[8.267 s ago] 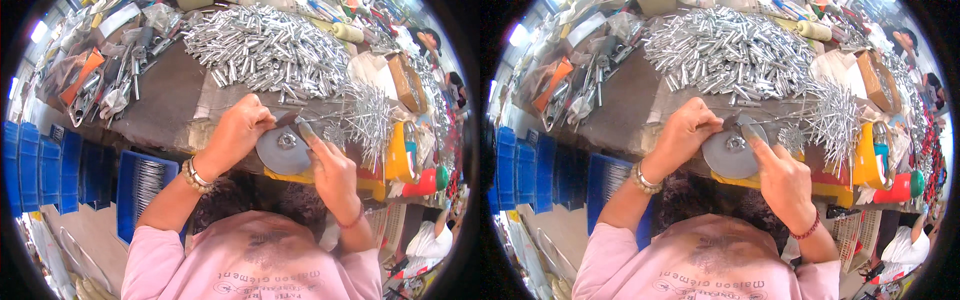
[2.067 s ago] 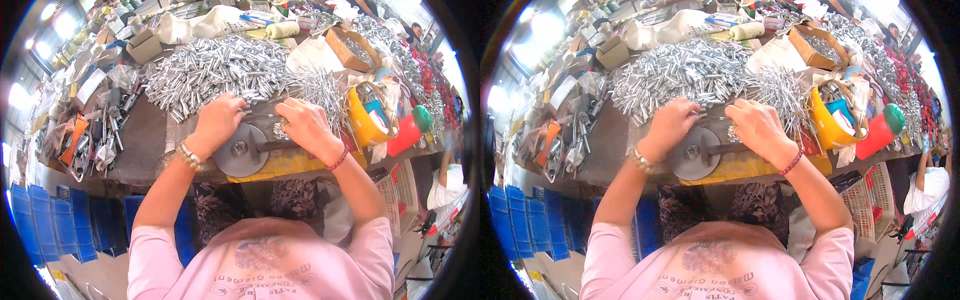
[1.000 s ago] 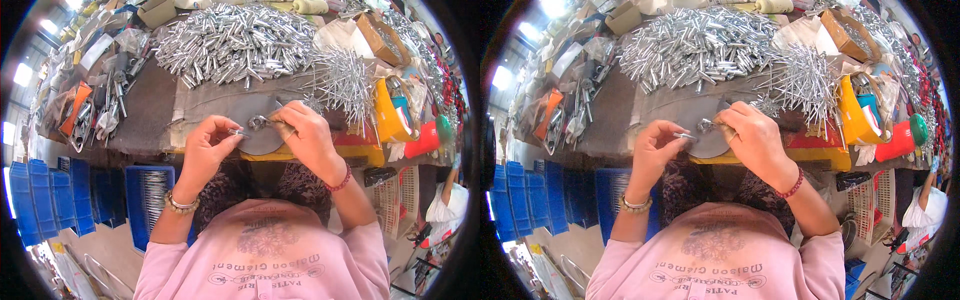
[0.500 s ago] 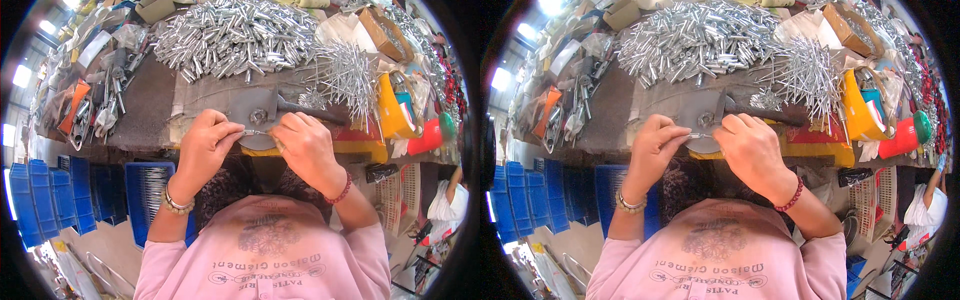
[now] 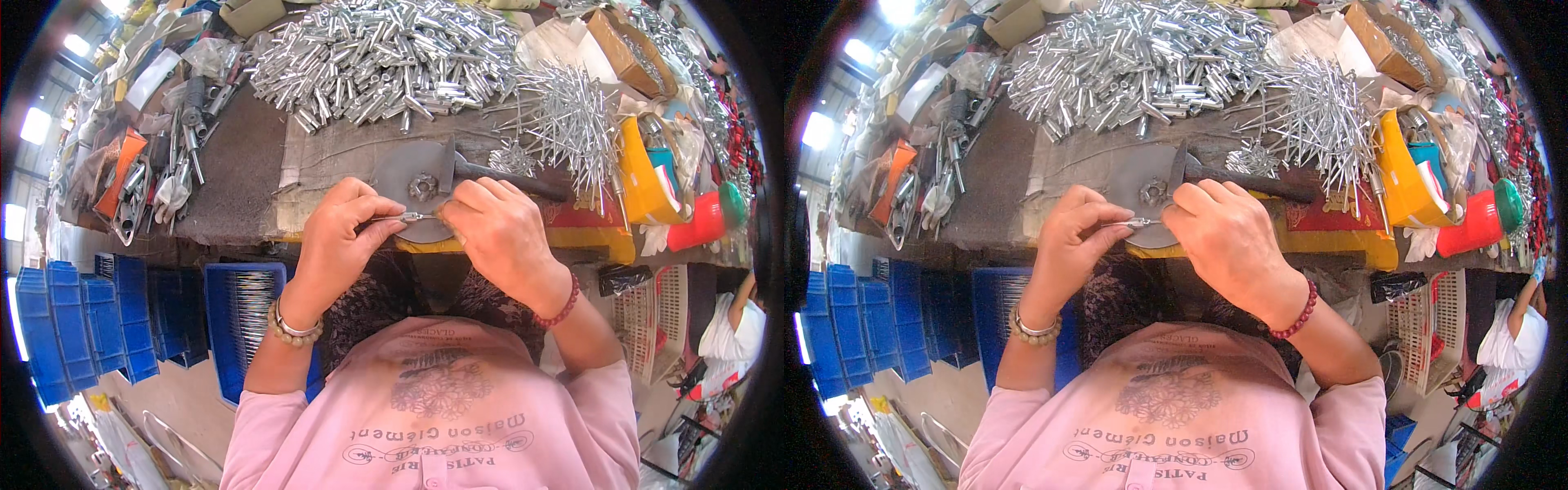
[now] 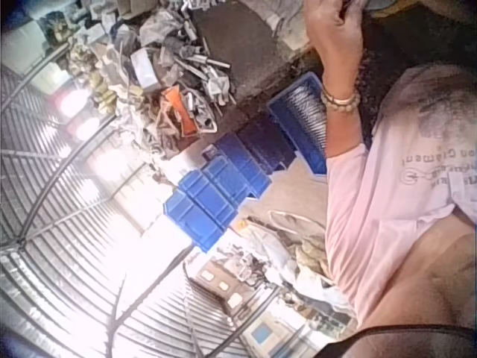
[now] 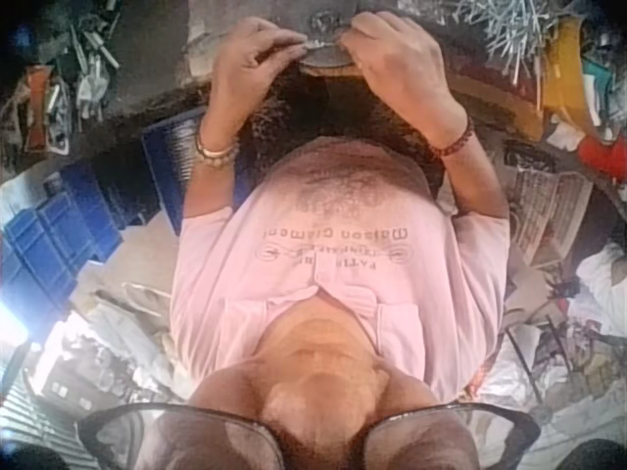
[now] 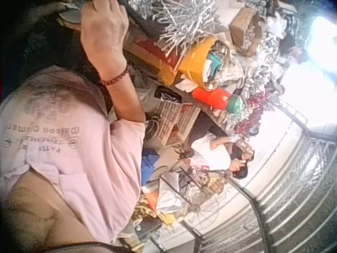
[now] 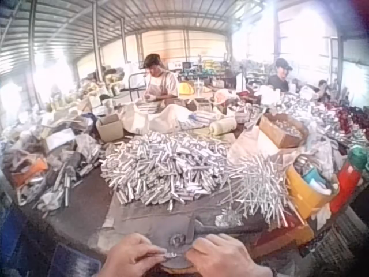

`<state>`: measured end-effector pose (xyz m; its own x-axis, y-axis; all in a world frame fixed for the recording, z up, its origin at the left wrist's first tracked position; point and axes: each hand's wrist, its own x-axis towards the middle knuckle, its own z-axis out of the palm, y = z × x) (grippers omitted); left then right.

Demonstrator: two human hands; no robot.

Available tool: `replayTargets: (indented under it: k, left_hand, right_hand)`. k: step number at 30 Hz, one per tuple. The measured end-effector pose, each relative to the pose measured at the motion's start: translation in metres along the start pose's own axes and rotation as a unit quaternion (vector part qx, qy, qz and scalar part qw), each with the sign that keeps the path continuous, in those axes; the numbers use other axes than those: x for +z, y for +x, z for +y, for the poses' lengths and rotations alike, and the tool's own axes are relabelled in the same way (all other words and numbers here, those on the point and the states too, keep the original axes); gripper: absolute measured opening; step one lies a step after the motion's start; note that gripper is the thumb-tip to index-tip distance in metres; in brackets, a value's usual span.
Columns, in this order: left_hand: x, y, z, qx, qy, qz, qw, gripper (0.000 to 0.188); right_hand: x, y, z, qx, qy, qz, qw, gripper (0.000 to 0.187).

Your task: The person assembles metal fasteners by inserting metal pins into sleeves, hammering them on a metal anvil base, and placing the completed fasteners into a blue bin.

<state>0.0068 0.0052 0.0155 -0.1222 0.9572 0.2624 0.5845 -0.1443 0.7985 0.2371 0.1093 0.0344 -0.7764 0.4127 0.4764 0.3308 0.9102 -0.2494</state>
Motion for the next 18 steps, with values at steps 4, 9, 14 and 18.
replayTargets:
  k: [4, 9, 14, 18]
  left_hand:
    - [0.003, -0.001, -0.005, -0.014, -0.039, -0.003, 0.999, 0.020]
    - [0.003, 0.000, -0.003, -0.001, -0.029, 0.001, 1.000, 0.019]
    - [0.003, -0.002, -0.004, -0.008, -0.018, 0.006, 1.000, 0.019]
    - [0.003, -0.003, 0.000, 0.002, -0.016, 0.014, 1.000, 0.020]
  right_hand:
    - [0.002, 0.003, 0.000, -0.017, 0.008, -0.004, 1.000, 0.009]
    - [0.006, -0.001, -0.004, -0.010, -0.003, 0.000, 1.000, 0.010]
    - [-0.009, -0.013, 0.015, 0.056, -0.082, 0.109, 0.989, 0.015]
    - [-0.026, -0.029, 0.039, 0.145, -0.150, 0.066, 0.976, 0.020]
